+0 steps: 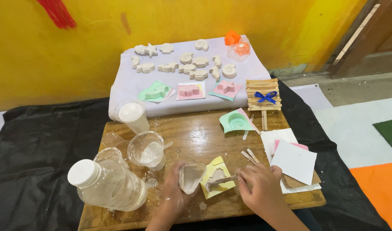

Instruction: Mixing a white substance in a cup and applying it to a small mold using a wooden stick.

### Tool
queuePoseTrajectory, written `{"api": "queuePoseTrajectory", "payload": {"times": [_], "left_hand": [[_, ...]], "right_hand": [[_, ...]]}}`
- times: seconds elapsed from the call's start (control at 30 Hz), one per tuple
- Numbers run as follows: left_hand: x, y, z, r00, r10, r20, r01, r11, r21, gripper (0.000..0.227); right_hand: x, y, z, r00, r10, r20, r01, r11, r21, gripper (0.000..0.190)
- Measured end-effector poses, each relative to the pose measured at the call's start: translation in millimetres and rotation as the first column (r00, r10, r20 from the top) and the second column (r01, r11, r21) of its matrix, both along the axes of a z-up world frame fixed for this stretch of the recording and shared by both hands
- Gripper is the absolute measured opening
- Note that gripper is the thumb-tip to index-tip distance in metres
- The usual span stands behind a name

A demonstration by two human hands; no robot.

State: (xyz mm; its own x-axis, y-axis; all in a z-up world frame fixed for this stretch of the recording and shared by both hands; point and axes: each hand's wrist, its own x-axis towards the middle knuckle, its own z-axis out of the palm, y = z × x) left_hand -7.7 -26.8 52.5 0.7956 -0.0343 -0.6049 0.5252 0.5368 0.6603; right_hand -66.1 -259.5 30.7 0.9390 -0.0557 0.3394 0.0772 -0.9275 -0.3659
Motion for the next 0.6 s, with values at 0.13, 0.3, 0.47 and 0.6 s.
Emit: {"api": "queuePoseTrajectory", "payload": {"times": [0.13,0.3,0.47,0.6], "left_hand": [[-5,6,-22,0.913,-0.358,0.195,0.230,0.847,0.479,0.034],[1,-1,-13,0.997,-0.022,-0.078,0.016,0.997,-0.080,0.030],[-3,-3,-2,0.997,-0.071,-0.044,0.067,0.995,-0.073,0.029],[-7,11,-35,0.905,-0.277,0.323,0.113,0.888,0.445,0.029]], "right_hand": [[2,-3,2,1.000,0.004,0.005,-0.004,1.000,-0.017,0.018],[4,-11,-10,0.999,-0.026,-0.034,0.026,1.000,-0.006,0.018],[3,-13,-17,0.999,-0.042,-0.007,0.042,0.999,-0.005,0.020],[5,-16,-16,0.996,-0.071,-0.058,0.072,0.997,0.018,0.021]]}}
